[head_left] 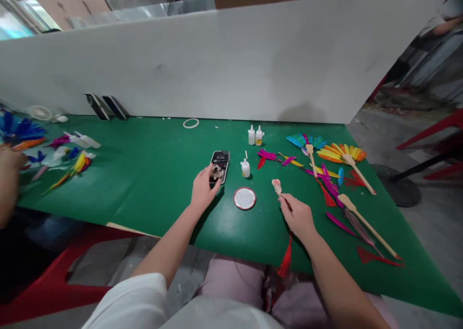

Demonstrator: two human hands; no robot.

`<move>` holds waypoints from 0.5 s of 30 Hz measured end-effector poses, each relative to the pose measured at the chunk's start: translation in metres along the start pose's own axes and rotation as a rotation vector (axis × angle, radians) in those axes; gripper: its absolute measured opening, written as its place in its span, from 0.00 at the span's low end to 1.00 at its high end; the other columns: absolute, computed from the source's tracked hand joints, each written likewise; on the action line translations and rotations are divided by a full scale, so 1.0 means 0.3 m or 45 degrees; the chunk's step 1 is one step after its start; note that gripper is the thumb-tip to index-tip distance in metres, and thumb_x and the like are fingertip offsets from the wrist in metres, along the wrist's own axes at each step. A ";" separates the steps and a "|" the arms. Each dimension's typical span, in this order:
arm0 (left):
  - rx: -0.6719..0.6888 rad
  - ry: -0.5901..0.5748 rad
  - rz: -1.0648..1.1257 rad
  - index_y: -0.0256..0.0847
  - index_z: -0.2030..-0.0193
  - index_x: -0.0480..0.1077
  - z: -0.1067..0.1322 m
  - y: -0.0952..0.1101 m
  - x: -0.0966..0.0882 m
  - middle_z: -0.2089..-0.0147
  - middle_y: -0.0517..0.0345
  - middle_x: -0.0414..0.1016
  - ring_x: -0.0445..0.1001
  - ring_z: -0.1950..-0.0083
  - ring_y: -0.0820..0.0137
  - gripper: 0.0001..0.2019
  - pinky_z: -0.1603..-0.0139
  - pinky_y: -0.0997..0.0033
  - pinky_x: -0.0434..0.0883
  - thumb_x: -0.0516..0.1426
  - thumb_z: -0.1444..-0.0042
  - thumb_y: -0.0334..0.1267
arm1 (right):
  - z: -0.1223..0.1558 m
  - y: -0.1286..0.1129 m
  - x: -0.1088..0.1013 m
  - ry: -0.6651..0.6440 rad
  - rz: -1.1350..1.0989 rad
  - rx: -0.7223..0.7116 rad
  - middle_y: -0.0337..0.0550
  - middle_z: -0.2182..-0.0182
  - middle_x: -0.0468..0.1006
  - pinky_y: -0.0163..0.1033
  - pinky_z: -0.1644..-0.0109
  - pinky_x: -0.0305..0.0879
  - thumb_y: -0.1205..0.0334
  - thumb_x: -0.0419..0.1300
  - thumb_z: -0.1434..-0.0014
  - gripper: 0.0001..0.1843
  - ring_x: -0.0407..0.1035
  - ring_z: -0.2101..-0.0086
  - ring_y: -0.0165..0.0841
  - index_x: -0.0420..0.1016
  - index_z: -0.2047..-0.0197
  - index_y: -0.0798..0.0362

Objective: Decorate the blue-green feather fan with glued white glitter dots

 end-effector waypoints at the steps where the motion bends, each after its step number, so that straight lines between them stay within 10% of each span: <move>1: 0.035 0.008 0.023 0.35 0.35 0.54 0.034 -0.017 -0.008 0.42 0.44 0.70 0.65 0.38 0.55 0.30 0.39 0.53 0.63 0.53 0.42 0.44 | 0.000 0.003 0.002 0.006 -0.018 0.023 0.39 0.77 0.78 0.33 0.74 0.64 0.61 0.49 0.37 0.13 0.71 0.79 0.30 0.75 0.62 0.53; 15: 0.169 -0.156 -0.119 0.36 0.33 0.48 0.083 -0.016 -0.023 0.43 0.48 0.72 0.57 0.32 0.60 0.33 0.33 0.53 0.53 0.52 0.42 0.43 | 0.000 0.007 0.007 -0.099 -0.120 0.084 0.38 0.79 0.76 0.33 0.74 0.63 0.57 0.50 0.37 0.13 0.69 0.80 0.29 0.75 0.62 0.52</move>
Point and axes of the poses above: each hand's wrist, its own z-axis away from the middle knuckle, its own x-axis out of the palm, y = z × x, the point moved 1 cm from there along -z, towards the middle knuckle
